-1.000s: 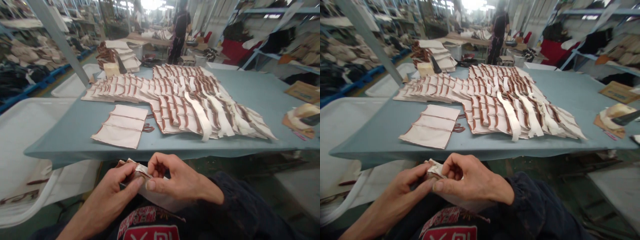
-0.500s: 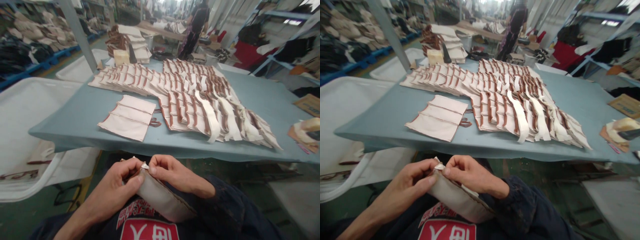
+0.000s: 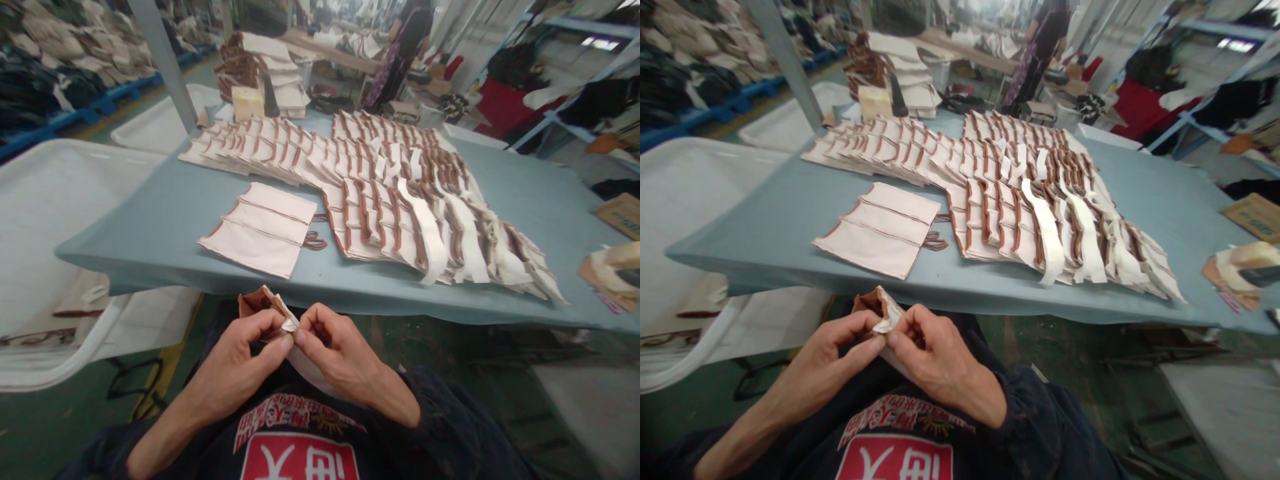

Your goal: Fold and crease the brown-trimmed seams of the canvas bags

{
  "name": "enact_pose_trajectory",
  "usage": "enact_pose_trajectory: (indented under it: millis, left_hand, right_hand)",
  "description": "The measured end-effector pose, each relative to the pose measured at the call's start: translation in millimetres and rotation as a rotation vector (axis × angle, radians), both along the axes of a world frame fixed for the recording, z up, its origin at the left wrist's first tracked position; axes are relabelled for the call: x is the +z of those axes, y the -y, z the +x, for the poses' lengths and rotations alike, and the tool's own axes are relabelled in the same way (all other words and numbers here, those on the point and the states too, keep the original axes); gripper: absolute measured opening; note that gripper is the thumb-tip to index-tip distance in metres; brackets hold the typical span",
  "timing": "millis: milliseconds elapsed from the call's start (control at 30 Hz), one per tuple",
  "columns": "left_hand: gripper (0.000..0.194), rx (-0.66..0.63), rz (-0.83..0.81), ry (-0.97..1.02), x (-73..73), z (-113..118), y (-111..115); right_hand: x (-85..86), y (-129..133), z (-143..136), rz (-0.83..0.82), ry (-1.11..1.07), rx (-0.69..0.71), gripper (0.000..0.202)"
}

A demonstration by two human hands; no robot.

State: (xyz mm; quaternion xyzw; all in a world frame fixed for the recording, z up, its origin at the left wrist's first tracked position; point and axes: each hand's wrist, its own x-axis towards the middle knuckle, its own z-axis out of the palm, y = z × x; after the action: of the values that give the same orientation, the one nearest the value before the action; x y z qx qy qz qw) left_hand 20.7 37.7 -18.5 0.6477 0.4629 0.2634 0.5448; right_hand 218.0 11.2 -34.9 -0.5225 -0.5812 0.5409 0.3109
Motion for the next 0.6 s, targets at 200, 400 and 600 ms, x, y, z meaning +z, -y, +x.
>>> enact_pose_trajectory:
  millis: [200, 400, 600]
  left_hand:
    - [0.025, 0.1, 0.058, -0.019, -11.3, 2.9, 0.1]
    - [0.024, 0.101, 0.079, -0.071, -21.5, 1.6, 3.7]
    - [0.026, 0.18, 0.103, -0.04, -29.2, 7.3, 10.5]
  right_hand:
    - [-8.6, 4.5, -9.3, 0.069, 0.128, -0.004, 0.027]
    - [-15.4, 10.4, -18.0, 0.067, 0.155, -0.038, 0.031]
    - [-14.0, 14.0, -21.8, 0.028, 0.189, -0.036, 0.025]
